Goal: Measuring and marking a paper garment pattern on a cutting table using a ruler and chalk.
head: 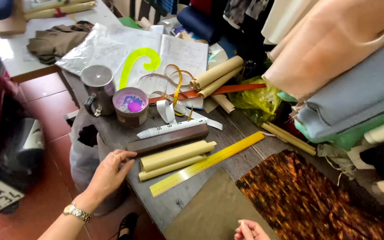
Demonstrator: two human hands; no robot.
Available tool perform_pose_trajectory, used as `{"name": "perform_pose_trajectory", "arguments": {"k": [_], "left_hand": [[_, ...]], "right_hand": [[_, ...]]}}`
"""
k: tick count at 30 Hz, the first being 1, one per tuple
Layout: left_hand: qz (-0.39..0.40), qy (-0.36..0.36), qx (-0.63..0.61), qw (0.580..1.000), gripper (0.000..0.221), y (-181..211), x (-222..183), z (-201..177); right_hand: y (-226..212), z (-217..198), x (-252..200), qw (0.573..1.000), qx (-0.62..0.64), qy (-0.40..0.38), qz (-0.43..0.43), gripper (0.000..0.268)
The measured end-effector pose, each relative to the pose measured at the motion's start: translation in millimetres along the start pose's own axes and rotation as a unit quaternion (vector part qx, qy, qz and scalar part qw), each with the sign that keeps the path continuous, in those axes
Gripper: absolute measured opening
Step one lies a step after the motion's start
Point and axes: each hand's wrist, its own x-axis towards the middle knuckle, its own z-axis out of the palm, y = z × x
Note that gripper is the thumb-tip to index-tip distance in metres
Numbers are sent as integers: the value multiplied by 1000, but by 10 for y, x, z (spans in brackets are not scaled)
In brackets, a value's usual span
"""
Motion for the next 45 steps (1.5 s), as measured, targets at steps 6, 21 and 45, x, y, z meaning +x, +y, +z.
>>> {"name": "perform_pose_trajectory", "arguments": {"k": [6,21,45], "left_hand": [[35,-58,60,996,26,167,445,-19],[246,-152,209,934,55,111,697,748],[58,-297,224,927,70,423,810,828]], "right_hand": [[-150,256,-24,997,31,-38,-53,20],[-1208,1186,653,988,-107,-82,-80,12],[-390,1735,-243,963,-20,-266,43,36]]}}
